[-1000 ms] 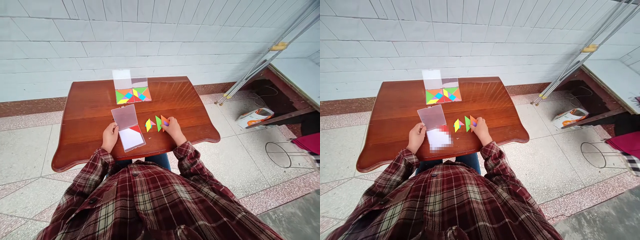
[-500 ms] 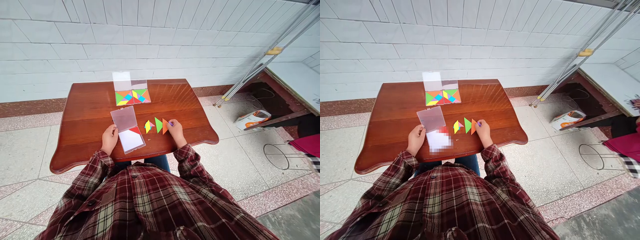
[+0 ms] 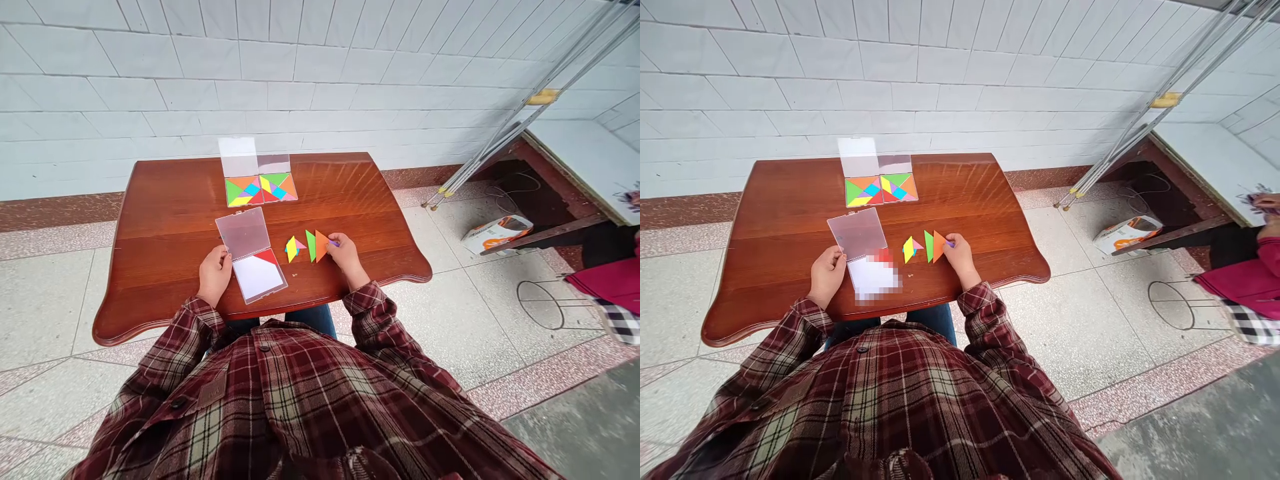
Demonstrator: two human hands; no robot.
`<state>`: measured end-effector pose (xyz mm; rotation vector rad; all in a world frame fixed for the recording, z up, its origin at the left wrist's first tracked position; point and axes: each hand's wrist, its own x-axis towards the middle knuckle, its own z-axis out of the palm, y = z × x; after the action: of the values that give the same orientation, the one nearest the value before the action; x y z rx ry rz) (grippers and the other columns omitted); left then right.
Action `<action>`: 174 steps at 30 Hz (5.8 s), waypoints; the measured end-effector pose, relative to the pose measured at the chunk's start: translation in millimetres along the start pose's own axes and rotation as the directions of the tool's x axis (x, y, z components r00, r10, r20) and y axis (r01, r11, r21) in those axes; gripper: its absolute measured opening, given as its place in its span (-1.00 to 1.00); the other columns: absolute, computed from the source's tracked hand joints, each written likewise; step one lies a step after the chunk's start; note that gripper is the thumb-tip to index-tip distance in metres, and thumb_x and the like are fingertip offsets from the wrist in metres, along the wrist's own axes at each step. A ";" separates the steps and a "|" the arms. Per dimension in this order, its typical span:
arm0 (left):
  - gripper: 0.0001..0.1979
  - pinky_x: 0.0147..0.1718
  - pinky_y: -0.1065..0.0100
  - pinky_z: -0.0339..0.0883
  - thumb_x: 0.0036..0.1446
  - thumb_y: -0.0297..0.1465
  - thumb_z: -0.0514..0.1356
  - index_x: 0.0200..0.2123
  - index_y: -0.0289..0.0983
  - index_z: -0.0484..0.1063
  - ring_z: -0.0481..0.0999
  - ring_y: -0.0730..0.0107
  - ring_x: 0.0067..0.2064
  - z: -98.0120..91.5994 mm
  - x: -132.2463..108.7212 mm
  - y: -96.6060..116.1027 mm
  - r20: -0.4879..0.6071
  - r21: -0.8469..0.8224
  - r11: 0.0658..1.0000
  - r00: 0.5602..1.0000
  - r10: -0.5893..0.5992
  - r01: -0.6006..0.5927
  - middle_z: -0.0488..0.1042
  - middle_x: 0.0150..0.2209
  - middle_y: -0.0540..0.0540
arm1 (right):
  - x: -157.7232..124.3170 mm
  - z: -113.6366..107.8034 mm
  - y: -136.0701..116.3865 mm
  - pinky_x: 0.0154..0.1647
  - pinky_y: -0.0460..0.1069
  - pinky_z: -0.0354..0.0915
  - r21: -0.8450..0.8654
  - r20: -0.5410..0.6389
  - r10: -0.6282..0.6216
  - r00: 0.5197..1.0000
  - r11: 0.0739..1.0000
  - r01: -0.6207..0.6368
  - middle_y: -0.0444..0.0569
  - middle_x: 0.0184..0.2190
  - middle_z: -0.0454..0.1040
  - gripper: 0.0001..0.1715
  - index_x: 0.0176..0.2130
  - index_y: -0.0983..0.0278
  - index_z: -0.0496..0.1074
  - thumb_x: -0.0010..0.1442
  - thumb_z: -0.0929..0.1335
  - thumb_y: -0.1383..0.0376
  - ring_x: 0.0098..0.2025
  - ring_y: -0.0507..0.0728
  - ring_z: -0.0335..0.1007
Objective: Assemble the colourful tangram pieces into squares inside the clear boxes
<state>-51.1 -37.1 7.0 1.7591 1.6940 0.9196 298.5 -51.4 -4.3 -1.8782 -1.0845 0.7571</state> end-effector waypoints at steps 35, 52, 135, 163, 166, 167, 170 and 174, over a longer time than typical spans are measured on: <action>-0.73 -0.23 0.30 0.33 0.11 -0.27 0.05 -0.18 -0.25 0.39 0.47 0.36 -0.34 2.8 1.6 -3.1 0.004 -0.021 1.000 1.000 -0.003 0.003 0.53 -0.31 -0.07 | 12.0 6.4 -37.5 -0.21 -0.01 0.29 0.072 0.043 -0.249 0.967 0.967 0.246 -0.10 -0.36 0.42 -0.74 -0.28 0.24 0.36 -0.04 0.29 0.21 -0.32 0.06 0.32; -0.74 -0.20 0.31 0.34 0.09 -0.31 0.07 -0.17 -0.26 0.40 0.45 0.38 -0.35 2.5 2.2 2.8 -0.009 0.000 1.000 1.000 0.013 -0.013 0.51 -0.32 -0.05 | -11.2 -14.0 -57.6 -0.15 0.01 0.26 -0.133 0.010 -0.390 0.921 0.912 0.387 -0.06 -0.33 0.35 -0.91 -0.37 0.24 0.41 0.07 0.31 0.31 -0.28 0.09 0.28; -0.74 -0.22 0.31 0.28 0.11 -0.29 0.05 -0.18 -0.25 0.40 0.46 0.35 -0.33 2.3 3.4 0.0 0.009 0.052 0.999 1.000 -0.001 0.001 0.53 -0.33 -0.07 | 10.9 -2.6 -30.7 -0.44 -0.08 0.17 -0.321 0.277 0.057 0.959 0.947 0.037 -0.22 -0.56 0.32 -0.74 -0.44 0.24 0.30 -0.10 0.46 0.27 -0.49 0.01 0.23; -0.76 -0.27 0.35 0.26 0.13 -0.33 0.04 -0.18 -0.26 0.40 0.42 0.42 -0.37 3.8 2.1 6.6 0.014 0.027 0.999 1.000 0.018 -0.018 0.50 -0.34 -0.04 | -16.0 -19.5 -35.8 -0.57 -0.10 0.19 -0.025 0.157 -0.006 0.988 1.000 0.010 -0.16 -0.51 0.33 -0.73 -0.39 0.25 0.33 -0.05 0.37 0.13 -0.51 -0.01 0.22; -0.77 -0.26 0.36 0.26 0.13 -0.34 0.04 -0.18 -0.26 0.40 0.42 0.42 -0.37 5.5 2.5 4.6 0.017 0.027 1.000 1.000 0.011 -0.011 0.50 -0.35 -0.03 | -16.8 -18.8 -34.7 -0.56 -0.10 0.20 -0.048 0.155 0.012 0.988 0.999 -0.005 -0.15 -0.51 0.34 -0.70 -0.39 0.26 0.33 -0.05 0.38 0.10 -0.51 -0.01 0.22; -0.77 -0.27 0.36 0.26 0.13 -0.34 0.04 -0.18 -0.26 0.40 0.42 0.42 -0.37 5.6 2.4 4.5 0.017 0.027 1.000 1.000 0.012 -0.012 0.50 -0.35 -0.03 | -17.0 -18.2 -34.1 -0.56 -0.10 0.20 -0.051 0.153 0.015 0.988 0.999 -0.007 -0.15 -0.51 0.34 -0.70 -0.39 0.26 0.33 -0.04 0.38 0.09 -0.51 -0.01 0.22; -0.76 -0.27 0.35 0.25 0.13 -0.34 0.04 -0.18 -0.26 0.41 0.42 0.41 -0.36 4.2 1.7 5.6 0.013 0.022 1.000 1.000 0.014 -0.014 0.50 -0.35 -0.04 | -17.3 -17.0 -31.8 -0.55 -0.10 0.23 -0.046 0.152 0.015 0.988 0.999 -0.008 -0.15 -0.51 0.34 -0.69 -0.38 0.26 0.35 -0.04 0.38 0.09 -0.50 -0.01 0.24; -0.76 -0.25 0.35 0.26 0.13 -0.33 0.03 -0.19 -0.25 0.41 0.43 0.39 -0.34 1.8 0.2 7.5 0.027 0.015 1.000 1.000 0.012 -0.012 0.51 -0.33 -0.05 | -16.6 -17.0 -27.3 -0.55 -0.10 0.25 -0.028 0.161 0.038 0.986 0.999 -0.034 -0.17 -0.53 0.34 -0.77 -0.39 0.26 0.34 -0.03 0.37 0.15 -0.52 -0.02 0.24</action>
<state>-44.9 -37.3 11.7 1.7856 1.6794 0.8866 293.9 -64.2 29.2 -1.8879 -1.1678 0.9341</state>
